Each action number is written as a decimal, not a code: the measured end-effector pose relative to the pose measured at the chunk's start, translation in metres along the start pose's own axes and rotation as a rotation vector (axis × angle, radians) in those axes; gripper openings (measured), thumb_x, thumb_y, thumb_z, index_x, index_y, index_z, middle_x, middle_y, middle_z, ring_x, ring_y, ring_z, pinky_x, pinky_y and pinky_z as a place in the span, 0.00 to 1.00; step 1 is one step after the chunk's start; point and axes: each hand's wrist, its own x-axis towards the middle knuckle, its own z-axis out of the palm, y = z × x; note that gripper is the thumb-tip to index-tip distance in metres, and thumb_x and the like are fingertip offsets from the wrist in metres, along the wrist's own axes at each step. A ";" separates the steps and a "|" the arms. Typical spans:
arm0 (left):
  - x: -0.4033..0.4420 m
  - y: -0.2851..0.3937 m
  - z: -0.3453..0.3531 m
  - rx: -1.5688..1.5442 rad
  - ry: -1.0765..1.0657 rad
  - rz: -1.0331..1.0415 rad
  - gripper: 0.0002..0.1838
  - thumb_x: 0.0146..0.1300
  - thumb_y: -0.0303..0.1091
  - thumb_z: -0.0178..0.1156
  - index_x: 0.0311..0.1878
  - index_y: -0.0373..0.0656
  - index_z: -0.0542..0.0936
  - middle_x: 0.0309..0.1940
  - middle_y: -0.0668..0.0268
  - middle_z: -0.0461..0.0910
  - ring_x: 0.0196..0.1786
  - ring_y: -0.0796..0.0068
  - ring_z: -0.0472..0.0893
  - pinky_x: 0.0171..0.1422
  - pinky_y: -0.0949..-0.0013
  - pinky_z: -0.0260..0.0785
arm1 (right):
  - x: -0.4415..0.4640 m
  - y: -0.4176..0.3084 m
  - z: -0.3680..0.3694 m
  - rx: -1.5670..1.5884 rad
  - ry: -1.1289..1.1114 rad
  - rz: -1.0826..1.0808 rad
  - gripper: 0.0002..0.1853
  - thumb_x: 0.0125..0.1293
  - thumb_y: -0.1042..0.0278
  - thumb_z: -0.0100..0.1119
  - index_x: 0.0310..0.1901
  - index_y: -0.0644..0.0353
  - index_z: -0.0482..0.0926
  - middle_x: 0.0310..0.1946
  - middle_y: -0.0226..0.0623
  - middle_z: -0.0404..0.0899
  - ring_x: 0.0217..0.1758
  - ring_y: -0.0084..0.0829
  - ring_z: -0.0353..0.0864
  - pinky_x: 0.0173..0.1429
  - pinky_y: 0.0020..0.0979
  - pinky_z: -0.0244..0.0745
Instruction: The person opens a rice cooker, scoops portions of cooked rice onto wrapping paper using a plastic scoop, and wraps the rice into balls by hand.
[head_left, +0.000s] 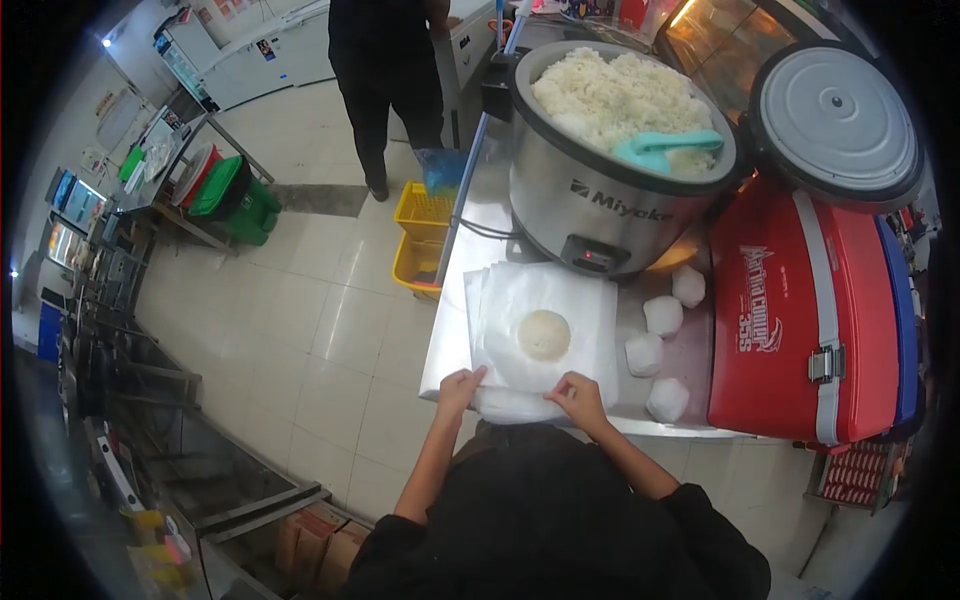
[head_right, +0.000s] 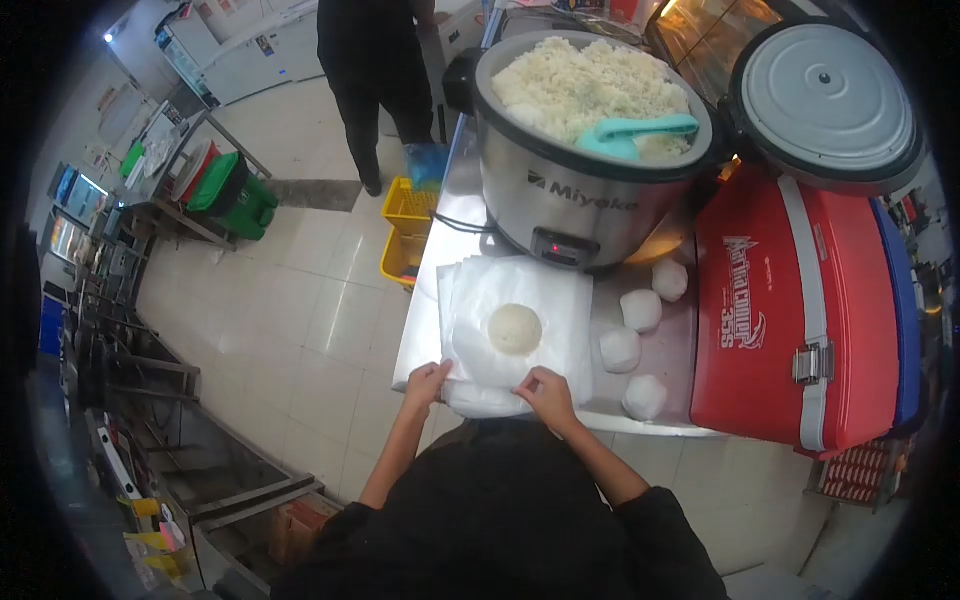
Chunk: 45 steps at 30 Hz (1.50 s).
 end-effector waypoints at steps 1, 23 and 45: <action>0.005 -0.003 0.000 0.000 0.000 0.009 0.20 0.56 0.45 0.63 0.16 0.44 0.72 0.14 0.76 0.65 0.20 0.85 0.63 0.23 0.74 0.56 | 0.000 -0.001 -0.002 0.081 -0.056 0.097 0.09 0.47 0.70 0.68 0.22 0.61 0.76 0.21 0.33 0.76 0.25 0.23 0.72 0.31 0.26 0.66; 0.004 0.010 0.015 0.874 0.115 1.142 0.12 0.46 0.33 0.62 0.35 0.40 0.75 0.38 0.58 0.74 0.41 0.55 0.73 0.42 0.58 0.65 | -0.003 -0.034 0.006 -0.499 -0.025 -0.344 0.17 0.40 0.68 0.65 0.32 0.59 0.70 0.30 0.38 0.70 0.37 0.38 0.72 0.35 0.33 0.67; 0.001 0.054 -0.039 1.122 -0.695 1.313 0.14 0.46 0.25 0.62 0.39 0.48 0.81 0.49 0.69 0.76 0.50 0.67 0.75 0.48 0.72 0.68 | -0.062 0.010 -0.025 -0.494 -0.099 -0.180 0.09 0.45 0.72 0.59 0.30 0.58 0.73 0.30 0.35 0.71 0.39 0.37 0.71 0.41 0.36 0.68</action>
